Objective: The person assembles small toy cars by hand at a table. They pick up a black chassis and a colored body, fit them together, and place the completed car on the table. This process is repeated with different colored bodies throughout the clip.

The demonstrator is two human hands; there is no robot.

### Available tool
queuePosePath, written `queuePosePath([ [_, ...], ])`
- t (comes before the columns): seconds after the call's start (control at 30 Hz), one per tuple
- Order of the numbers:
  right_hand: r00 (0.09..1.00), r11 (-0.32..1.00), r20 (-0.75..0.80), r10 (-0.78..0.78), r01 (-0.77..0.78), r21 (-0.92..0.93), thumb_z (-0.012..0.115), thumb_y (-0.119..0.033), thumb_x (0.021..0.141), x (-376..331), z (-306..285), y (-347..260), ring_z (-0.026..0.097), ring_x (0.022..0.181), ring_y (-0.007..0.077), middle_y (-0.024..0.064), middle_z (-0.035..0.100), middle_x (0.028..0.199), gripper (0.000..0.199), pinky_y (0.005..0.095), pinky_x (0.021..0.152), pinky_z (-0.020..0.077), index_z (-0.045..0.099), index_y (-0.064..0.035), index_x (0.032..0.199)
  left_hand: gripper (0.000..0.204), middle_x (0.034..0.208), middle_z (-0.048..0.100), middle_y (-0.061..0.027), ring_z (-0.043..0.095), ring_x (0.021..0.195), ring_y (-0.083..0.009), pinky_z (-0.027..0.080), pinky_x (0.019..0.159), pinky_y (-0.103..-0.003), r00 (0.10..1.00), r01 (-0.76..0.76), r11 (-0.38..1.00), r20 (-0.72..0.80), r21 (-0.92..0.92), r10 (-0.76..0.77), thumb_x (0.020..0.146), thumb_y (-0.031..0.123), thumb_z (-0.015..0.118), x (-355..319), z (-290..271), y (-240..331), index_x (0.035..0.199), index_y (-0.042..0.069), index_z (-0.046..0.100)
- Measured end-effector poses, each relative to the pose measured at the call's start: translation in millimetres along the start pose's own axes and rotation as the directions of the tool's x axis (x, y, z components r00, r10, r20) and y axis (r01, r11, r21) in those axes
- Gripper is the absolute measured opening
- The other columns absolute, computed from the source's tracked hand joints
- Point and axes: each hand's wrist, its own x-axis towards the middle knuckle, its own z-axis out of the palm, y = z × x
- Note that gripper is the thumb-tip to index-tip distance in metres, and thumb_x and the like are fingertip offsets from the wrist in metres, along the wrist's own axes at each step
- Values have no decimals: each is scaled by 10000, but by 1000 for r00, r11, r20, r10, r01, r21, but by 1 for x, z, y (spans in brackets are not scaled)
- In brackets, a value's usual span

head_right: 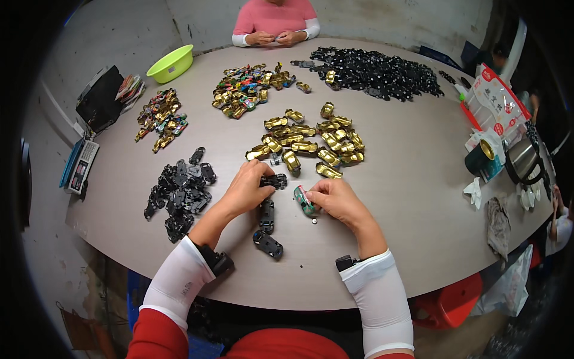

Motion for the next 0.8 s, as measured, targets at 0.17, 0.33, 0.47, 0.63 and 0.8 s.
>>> queuePosePath([
  [0.17, 902, 895, -262, -342, 228, -384, 694, -222, 805, 7, -4, 19, 633, 652, 262, 127, 651, 712, 229, 366, 609, 491, 658, -7, 876, 258, 973, 620, -167, 595, 941, -328, 476, 821, -414, 994, 77, 949, -49, -307, -97, 736, 56, 696, 1, 4, -1, 966, -6, 596],
  [0.33, 890, 742, -221, -398, 170, -649, 733, -380, 767, -13, 25, 1, 642, 831, 358, 164, 650, 897, 420, 457, 695, 511, 600, -36, 970, 276, 994, 610, -109, 617, 752, -177, 518, 591, -317, 979, 204, 820, 92, -535, -183, 792, 61, 669, -5, -9, 14, 1050, -10, 600],
  [0.47, 803, 624, -208, -558, 242, -743, 732, -276, 762, -10, 43, 7, 631, 818, 337, 146, 603, 911, 373, 429, 702, 515, 575, -27, 991, 292, 1012, 593, -56, 570, 839, -123, 529, 656, -271, 992, 126, 835, 57, -536, -114, 824, 56, 675, -12, -5, 10, 1100, 8, 591],
  [0.63, 817, 818, -309, -487, 303, -488, 715, -188, 747, -5, 38, 0, 623, 804, 311, 139, 593, 920, 324, 397, 687, 514, 610, -2, 990, 299, 1012, 635, -91, 604, 895, -171, 496, 817, -310, 998, 60, 873, 32, -484, -51, 791, 70, 691, -18, -10, 5, 1070, -3, 611],
  [0.8, 846, 882, -267, -462, 408, -236, 732, -165, 729, -6, 48, -7, 613, 789, 248, 137, 596, 939, 338, 343, 673, 508, 628, 9, 999, 363, 1012, 616, -54, 581, 922, -120, 487, 807, -257, 974, 168, 679, 226, -715, -4, 821, 34, 679, -26, -8, 11, 1160, -4, 554],
])
